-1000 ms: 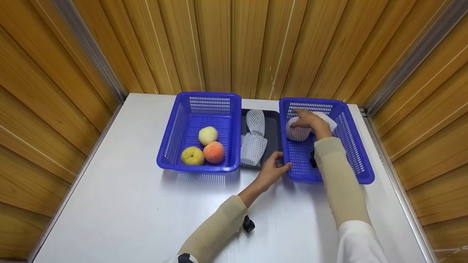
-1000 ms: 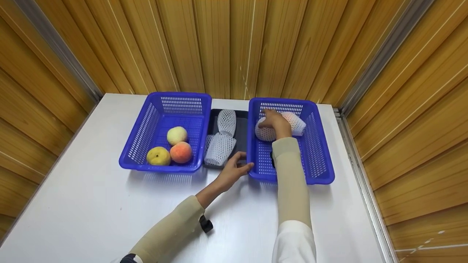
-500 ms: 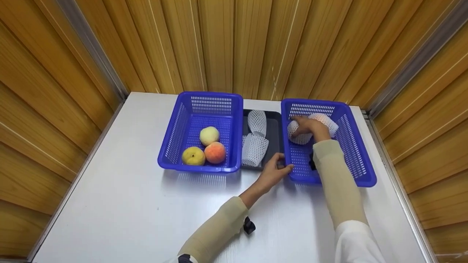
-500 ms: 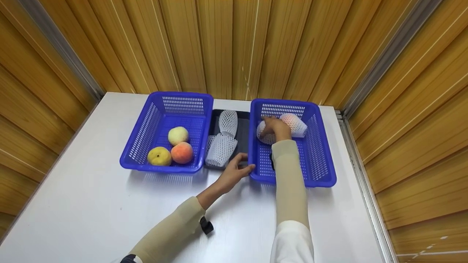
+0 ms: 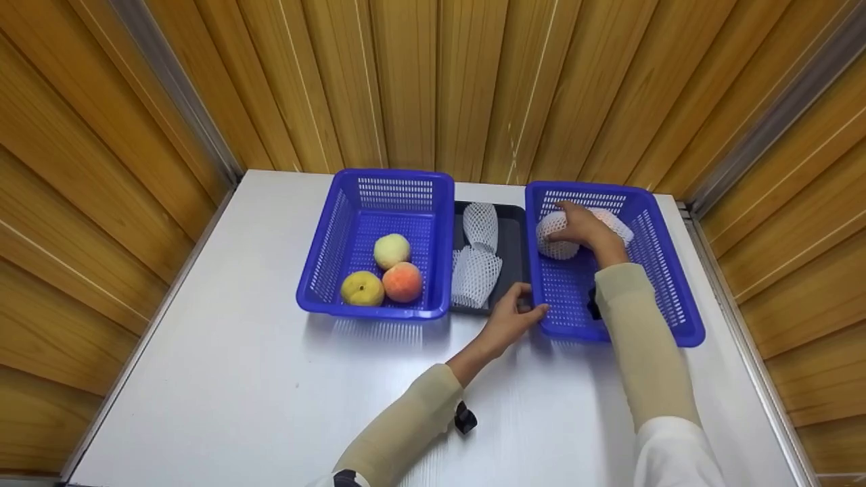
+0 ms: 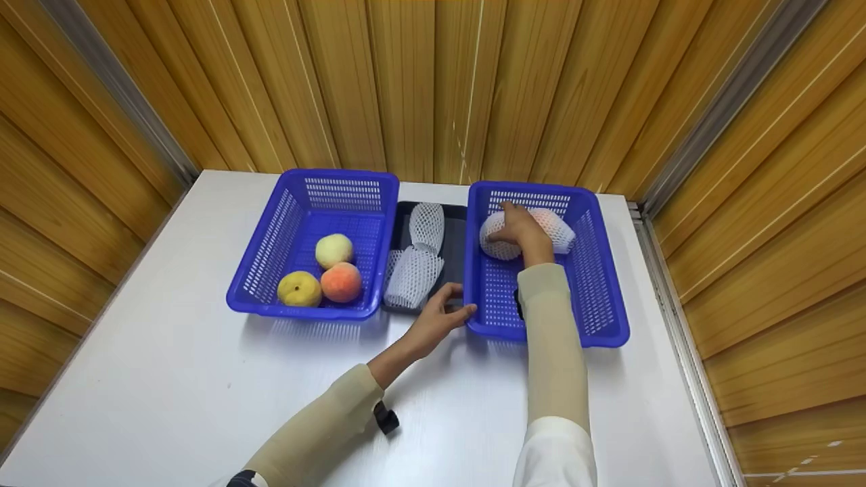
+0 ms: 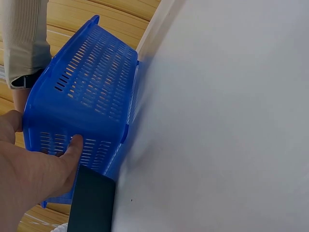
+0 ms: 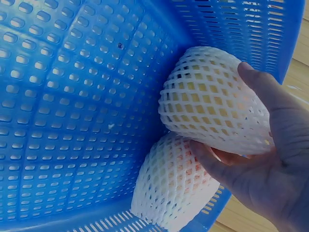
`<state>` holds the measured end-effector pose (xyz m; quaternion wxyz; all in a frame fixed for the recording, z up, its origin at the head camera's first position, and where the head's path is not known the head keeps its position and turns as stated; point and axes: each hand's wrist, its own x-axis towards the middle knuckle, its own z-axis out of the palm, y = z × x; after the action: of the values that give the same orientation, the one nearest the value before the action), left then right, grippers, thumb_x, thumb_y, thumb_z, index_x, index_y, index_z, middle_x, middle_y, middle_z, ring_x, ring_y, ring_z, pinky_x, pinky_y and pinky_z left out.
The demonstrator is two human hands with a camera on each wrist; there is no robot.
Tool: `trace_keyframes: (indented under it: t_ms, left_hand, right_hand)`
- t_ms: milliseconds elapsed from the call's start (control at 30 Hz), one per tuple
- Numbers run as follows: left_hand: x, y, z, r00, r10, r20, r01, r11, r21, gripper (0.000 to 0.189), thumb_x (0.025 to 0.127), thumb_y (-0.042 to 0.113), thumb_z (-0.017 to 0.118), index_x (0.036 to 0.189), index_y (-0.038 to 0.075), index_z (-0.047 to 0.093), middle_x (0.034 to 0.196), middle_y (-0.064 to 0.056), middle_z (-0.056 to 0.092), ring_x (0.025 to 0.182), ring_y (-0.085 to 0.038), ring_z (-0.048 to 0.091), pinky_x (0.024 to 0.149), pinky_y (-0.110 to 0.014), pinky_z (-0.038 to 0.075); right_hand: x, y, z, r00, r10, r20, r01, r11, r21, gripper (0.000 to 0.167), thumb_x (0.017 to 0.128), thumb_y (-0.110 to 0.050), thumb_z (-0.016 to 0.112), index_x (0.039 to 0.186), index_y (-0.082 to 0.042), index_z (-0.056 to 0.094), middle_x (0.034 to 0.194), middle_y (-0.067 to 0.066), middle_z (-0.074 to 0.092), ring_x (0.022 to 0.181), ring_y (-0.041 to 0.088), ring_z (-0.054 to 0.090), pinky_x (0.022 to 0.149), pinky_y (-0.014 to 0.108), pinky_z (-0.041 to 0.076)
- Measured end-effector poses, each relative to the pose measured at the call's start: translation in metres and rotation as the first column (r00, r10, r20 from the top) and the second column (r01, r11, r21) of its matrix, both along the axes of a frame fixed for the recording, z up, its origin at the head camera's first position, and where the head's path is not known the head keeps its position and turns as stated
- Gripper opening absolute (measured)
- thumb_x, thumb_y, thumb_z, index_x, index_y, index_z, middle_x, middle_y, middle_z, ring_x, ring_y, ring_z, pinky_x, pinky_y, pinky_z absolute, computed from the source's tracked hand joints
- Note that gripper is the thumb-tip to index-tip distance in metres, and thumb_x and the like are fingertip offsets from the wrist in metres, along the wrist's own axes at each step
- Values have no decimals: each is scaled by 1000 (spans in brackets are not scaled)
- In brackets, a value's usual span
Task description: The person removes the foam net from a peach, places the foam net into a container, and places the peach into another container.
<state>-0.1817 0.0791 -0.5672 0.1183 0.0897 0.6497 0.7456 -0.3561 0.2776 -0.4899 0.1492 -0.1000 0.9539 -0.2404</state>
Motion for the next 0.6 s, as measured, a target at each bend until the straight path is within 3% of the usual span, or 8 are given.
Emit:
trace_keyframes:
  t_ms: [200, 367, 600]
  left_hand:
    - [0, 1, -1, 1000, -2, -12, 1, 1000, -14, 34, 94, 10, 72, 124, 3, 57, 117, -10, 62, 99, -17, 69, 81, -28, 60]
    - [0, 1, -1, 1000, 5, -12, -5, 1000, -8, 33, 94, 9, 72, 123, 4, 58, 116, -10, 63, 99, -17, 69, 81, -28, 60]
    - [-1, 2, 0, 1000, 5, -14, -5, 1000, 19, 33, 94, 8, 72, 123, 2, 57, 117, -16, 63, 99, -18, 69, 82, -29, 60]
  right_hand:
    - [1, -8, -5, 996, 83, 37, -86, 992, 89, 88, 90, -26, 73, 156, 6, 24, 157, 36, 25, 146, 52, 22, 119, 65, 21]
    - [1, -11, -9, 995, 70, 73, -82, 982, 170, 87, 90, -25, 72, 157, 1, 23, 157, 37, 21, 143, 54, 25, 115, 70, 25]
    - [-1, -11, -12, 996, 52, 74, -64, 981, 182, 86, 90, -23, 73, 158, -3, 25, 157, 35, 23, 143, 54, 27, 113, 71, 28]
